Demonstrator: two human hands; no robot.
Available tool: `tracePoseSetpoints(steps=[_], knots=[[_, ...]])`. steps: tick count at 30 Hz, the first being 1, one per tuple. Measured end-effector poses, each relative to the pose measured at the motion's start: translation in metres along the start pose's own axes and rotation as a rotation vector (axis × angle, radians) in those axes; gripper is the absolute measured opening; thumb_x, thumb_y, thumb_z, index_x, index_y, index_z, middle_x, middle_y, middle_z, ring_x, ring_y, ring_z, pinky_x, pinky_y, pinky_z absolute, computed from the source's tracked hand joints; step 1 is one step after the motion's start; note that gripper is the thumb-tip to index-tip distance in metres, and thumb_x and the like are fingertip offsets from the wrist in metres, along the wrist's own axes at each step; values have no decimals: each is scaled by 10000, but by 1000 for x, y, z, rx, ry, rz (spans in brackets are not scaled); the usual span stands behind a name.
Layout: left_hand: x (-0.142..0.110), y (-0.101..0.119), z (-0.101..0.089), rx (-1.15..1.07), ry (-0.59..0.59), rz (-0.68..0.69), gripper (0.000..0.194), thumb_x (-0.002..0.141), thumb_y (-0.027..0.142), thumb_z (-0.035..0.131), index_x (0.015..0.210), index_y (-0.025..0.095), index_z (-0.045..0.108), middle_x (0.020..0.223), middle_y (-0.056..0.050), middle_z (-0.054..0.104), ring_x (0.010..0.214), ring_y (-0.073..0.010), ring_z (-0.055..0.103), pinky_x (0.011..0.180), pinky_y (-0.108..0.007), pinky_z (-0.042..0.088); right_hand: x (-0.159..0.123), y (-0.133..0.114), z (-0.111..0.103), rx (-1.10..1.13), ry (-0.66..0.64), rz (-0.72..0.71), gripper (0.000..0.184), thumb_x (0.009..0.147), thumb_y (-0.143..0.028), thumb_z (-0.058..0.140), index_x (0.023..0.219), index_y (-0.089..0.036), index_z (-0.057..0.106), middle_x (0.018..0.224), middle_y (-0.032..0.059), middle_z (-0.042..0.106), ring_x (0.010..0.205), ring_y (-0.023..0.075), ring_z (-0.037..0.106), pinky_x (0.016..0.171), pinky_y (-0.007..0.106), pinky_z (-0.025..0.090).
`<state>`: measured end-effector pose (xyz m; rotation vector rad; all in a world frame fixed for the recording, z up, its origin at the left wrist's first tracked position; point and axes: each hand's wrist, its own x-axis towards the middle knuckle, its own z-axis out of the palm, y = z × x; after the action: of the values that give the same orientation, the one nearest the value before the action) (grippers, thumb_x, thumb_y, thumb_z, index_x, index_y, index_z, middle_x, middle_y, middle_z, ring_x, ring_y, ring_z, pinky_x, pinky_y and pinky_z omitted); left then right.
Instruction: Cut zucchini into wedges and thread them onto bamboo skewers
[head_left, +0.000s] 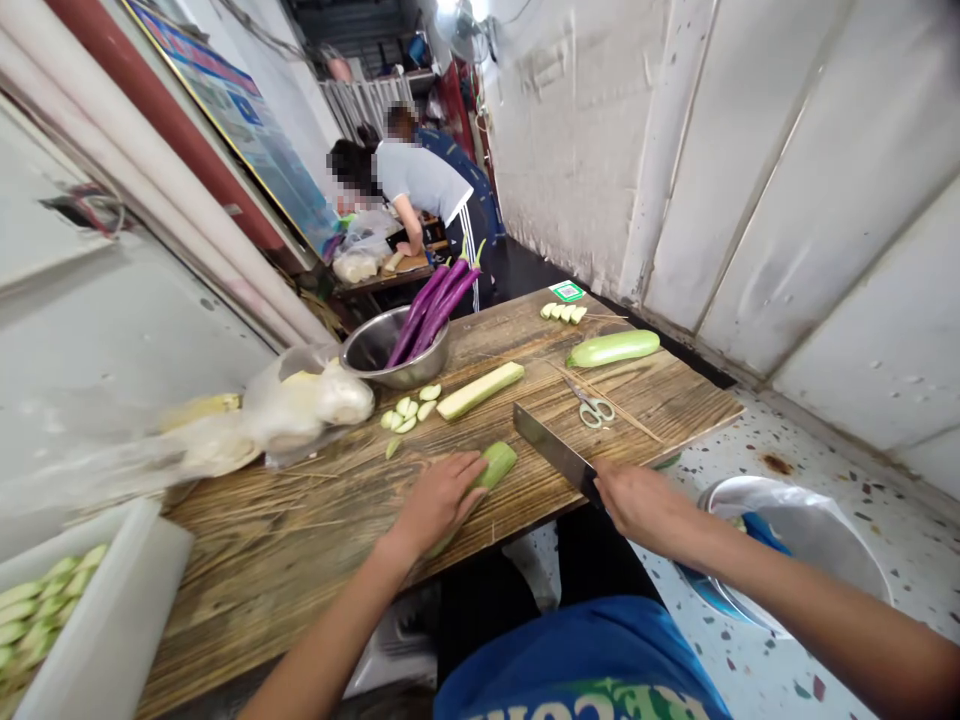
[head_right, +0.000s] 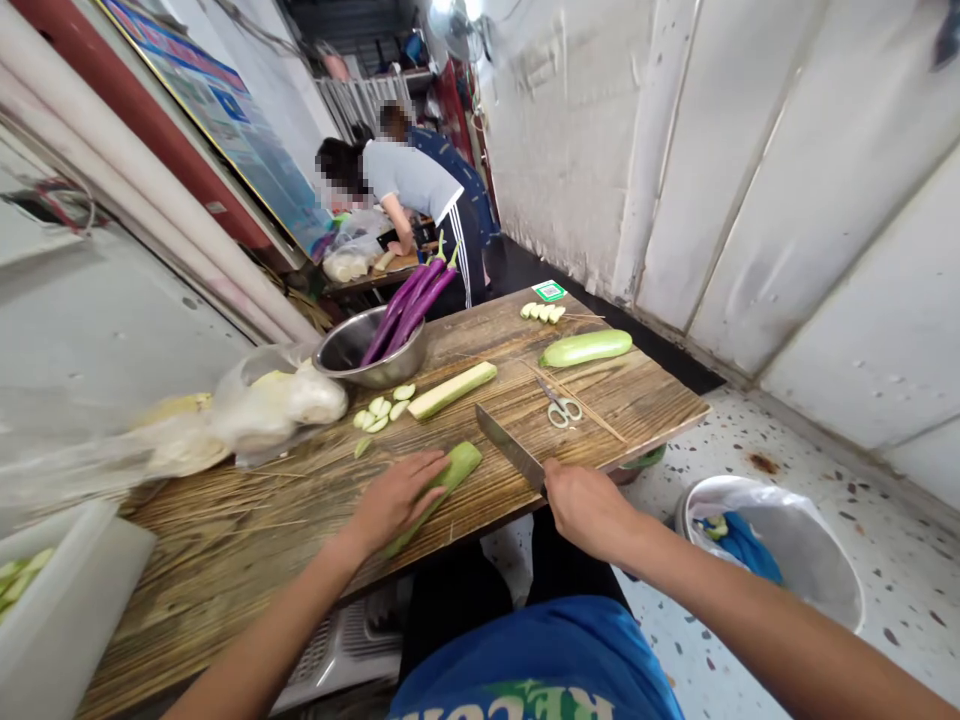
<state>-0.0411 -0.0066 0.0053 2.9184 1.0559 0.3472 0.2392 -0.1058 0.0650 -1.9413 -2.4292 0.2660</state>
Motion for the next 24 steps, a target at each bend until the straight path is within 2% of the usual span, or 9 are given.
tracePoseSetpoints(steps=[3, 8, 11, 16, 24], knots=[[20, -7, 3, -54, -51, 133, 371, 908, 322, 315, 1175, 167, 521, 1219, -100, 540, 1151, -214, 464, 973, -386, 380, 12, -7, -6, -68, -38, -31, 127, 868, -155, 357, 919, -124, 470, 639, 75, 641, 575, 209, 624, 485, 243, 335], [28, -14, 17, -66, -99, 170, 368, 920, 261, 276, 1189, 168, 509, 1233, -87, 533, 1171, -203, 449, 984, -386, 381, 29, -17, -16, -143, -94, -72, 170, 814, -89, 376, 962, -115, 458, 631, 78, 638, 613, 213, 634, 530, 245, 379], [25, -16, 21, -84, -75, 195, 362, 915, 231, 280, 1189, 160, 506, 1234, -100, 528, 1183, -207, 434, 979, -390, 390, 35, -19, -19, -163, -134, -89, 174, 799, -85, 395, 958, -108, 463, 638, 84, 638, 632, 196, 635, 540, 230, 383], [27, -16, 19, -133, -42, 228, 338, 909, 212, 291, 1147, 154, 525, 1218, -108, 528, 1187, -212, 418, 974, -397, 396, 37, -18, -18, -178, -91, -109, 155, 812, -94, 380, 932, -121, 474, 586, 63, 625, 586, 192, 632, 486, 226, 348], [30, -11, 17, -169, 49, 224, 305, 901, 199, 313, 1104, 139, 534, 1135, -116, 557, 1110, -207, 456, 915, -395, 443, 37, -20, -13, -179, -111, -86, 134, 849, -127, 378, 947, -119, 469, 600, 60, 638, 566, 202, 639, 461, 233, 326]])
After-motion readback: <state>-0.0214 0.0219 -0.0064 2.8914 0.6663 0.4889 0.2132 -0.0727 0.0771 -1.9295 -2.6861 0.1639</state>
